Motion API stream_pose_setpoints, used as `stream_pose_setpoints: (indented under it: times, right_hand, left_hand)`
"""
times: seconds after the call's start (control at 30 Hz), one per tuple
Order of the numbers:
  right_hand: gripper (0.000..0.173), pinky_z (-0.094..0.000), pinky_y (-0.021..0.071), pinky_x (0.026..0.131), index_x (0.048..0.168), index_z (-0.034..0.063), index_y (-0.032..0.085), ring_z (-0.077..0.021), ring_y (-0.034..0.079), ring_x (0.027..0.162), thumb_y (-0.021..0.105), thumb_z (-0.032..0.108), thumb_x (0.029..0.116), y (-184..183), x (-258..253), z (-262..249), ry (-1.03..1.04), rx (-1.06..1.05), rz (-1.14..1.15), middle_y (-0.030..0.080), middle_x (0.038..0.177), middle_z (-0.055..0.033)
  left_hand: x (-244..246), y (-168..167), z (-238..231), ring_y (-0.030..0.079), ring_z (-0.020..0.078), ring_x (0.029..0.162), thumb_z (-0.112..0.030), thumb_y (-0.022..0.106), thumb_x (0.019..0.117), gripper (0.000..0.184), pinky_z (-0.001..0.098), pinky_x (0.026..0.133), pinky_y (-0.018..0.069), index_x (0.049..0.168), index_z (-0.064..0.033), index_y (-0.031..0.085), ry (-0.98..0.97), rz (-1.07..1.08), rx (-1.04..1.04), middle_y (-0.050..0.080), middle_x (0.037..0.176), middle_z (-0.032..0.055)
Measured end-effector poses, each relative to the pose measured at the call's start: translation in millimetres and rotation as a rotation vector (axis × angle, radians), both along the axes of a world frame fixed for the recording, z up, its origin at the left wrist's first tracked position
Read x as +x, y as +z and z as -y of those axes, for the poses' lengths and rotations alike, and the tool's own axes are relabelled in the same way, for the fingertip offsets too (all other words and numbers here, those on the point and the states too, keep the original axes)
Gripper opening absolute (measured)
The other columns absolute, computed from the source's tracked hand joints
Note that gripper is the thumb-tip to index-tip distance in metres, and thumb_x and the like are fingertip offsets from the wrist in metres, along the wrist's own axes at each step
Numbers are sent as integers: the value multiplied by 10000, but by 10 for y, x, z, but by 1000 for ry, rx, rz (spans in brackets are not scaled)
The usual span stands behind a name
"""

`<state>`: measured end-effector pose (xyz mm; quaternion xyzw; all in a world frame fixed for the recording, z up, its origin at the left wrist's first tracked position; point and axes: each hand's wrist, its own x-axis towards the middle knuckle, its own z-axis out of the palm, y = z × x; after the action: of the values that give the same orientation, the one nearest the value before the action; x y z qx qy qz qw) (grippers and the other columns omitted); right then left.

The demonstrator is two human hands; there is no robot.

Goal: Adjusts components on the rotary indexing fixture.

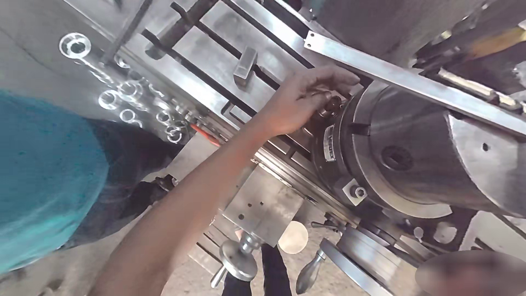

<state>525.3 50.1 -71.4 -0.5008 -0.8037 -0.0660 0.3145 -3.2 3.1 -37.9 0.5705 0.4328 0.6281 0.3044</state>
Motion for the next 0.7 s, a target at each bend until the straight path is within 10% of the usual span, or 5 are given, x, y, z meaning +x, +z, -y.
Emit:
stream_pose_setpoints:
  times: [0.13,0.3,0.43,0.57,0.7]
  right_hand:
    - [296,-345,533,876,1119,-120,652,-277,659,983,556,147,1033,-6,21,-8,13,11,14,670,1038,-279]
    - [299,-344,533,866,1103,-115,661,-274,658,981,548,153,1035,20,-22,11,-12,15,21,670,1037,-283]
    - [274,-346,521,876,1091,-104,661,-265,650,987,552,138,1023,-3,1,-8,-17,15,10,675,1033,-259]
    - [281,-341,523,874,1100,-110,654,-262,650,982,545,136,1018,17,-23,1,-16,5,13,673,1027,-259]
    - [275,-343,526,884,1102,-103,662,-256,658,992,546,133,1020,3,-16,0,-22,3,11,679,1036,-253]
  left_hand:
    - [31,4,-12,678,82,956,-66,700,943,269,242,843,600,1198,6,654,85,-63,-47,659,1090,78]
    - [28,-36,-20,665,51,985,-26,496,1023,253,247,885,567,1213,34,651,66,1,22,693,1127,73]
    - [64,-14,-41,681,68,881,-93,713,945,211,236,790,602,1139,-19,677,141,-39,-54,676,1042,62]
    - [52,-50,-30,666,36,972,-6,500,1020,240,235,881,566,1182,25,675,119,-24,13,707,1087,57]
    - [74,-48,-51,684,75,869,-89,699,953,216,238,750,611,1149,-3,671,131,-46,-29,669,1038,64]
